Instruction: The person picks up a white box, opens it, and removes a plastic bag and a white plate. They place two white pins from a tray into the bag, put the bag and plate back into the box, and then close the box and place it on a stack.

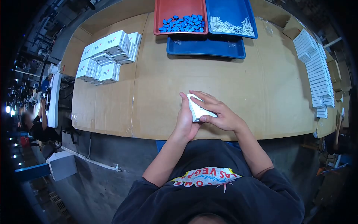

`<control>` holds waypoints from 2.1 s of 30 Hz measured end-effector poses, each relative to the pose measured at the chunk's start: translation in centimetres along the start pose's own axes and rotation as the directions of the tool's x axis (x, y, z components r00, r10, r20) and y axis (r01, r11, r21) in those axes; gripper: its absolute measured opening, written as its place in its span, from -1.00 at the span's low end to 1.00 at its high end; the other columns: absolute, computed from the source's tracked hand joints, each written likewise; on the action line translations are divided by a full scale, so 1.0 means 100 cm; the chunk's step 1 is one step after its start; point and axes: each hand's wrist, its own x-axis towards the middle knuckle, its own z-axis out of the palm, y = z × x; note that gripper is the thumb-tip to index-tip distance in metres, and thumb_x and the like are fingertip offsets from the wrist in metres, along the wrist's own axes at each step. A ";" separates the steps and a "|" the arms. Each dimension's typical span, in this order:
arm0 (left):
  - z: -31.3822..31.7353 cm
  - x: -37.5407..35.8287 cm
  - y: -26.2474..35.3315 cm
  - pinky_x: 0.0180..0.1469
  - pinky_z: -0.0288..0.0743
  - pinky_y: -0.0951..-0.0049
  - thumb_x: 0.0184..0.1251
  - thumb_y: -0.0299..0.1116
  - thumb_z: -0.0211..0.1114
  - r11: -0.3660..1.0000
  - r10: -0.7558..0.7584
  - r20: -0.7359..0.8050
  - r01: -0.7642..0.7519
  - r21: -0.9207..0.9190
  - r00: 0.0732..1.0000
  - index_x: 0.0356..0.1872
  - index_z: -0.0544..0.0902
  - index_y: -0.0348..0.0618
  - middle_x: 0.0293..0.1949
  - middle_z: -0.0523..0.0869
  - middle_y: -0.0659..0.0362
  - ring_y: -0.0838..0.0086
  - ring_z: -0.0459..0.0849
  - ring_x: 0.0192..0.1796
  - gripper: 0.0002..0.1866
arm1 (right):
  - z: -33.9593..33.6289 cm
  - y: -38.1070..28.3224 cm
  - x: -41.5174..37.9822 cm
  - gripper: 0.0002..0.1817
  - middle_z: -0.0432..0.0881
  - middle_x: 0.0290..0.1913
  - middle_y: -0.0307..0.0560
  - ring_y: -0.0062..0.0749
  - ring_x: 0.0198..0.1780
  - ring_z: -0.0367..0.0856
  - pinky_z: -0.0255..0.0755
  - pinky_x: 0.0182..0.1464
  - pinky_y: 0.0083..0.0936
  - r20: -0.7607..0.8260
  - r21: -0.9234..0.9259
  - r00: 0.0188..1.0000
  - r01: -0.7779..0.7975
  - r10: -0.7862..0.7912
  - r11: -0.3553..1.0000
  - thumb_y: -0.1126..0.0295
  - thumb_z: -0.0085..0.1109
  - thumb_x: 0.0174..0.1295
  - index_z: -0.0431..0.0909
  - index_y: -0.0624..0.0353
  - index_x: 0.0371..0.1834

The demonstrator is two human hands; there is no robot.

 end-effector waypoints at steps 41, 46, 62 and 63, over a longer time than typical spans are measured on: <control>-0.005 -0.021 0.015 0.36 0.51 0.40 0.53 -0.47 0.37 0.775 0.360 0.399 -0.508 0.376 0.844 0.43 0.49 -0.38 0.27 0.67 0.05 0.46 0.64 0.27 -0.48 | -0.007 -0.007 -0.020 -0.64 0.73 0.09 -0.05 -0.50 0.11 0.68 0.57 0.17 -0.53 -0.354 0.565 0.888 -0.047 0.294 0.824 0.42 0.39 0.41 0.57 0.36 0.18; -0.006 -0.013 0.007 0.33 0.53 0.42 0.56 -0.44 0.34 0.806 0.418 0.294 -0.500 0.317 0.859 0.43 0.48 -0.37 0.26 0.68 0.05 0.48 0.64 0.26 -0.49 | 0.002 -0.014 -0.002 -0.59 0.67 0.20 -0.02 -0.45 0.21 0.65 0.59 0.21 -0.50 -0.365 0.663 0.869 -0.009 0.334 0.748 0.48 0.39 0.41 0.53 0.36 0.25; -0.020 -0.007 0.030 0.39 0.43 0.36 0.38 -0.43 0.47 0.474 0.584 0.357 -0.663 0.579 0.729 0.53 0.35 -0.27 0.30 0.64 -0.03 0.38 0.60 0.33 -0.26 | -0.001 -0.006 -0.009 -0.48 0.68 0.01 -0.14 -0.51 0.07 0.68 0.61 0.13 -0.53 -0.458 0.488 0.846 -0.018 0.274 0.873 0.60 0.54 0.16 0.48 0.26 0.15; -0.018 -0.009 0.032 0.37 0.45 0.36 0.38 -0.43 0.48 0.479 0.546 0.384 -0.654 0.586 0.744 0.52 0.38 -0.28 0.29 0.65 -0.03 0.38 0.61 0.32 -0.28 | 0.000 -0.008 -0.009 -0.46 0.68 0.01 -0.13 -0.51 0.07 0.69 0.62 0.11 -0.53 -0.458 0.491 0.846 -0.014 0.272 0.871 0.58 0.56 0.15 0.48 0.26 0.15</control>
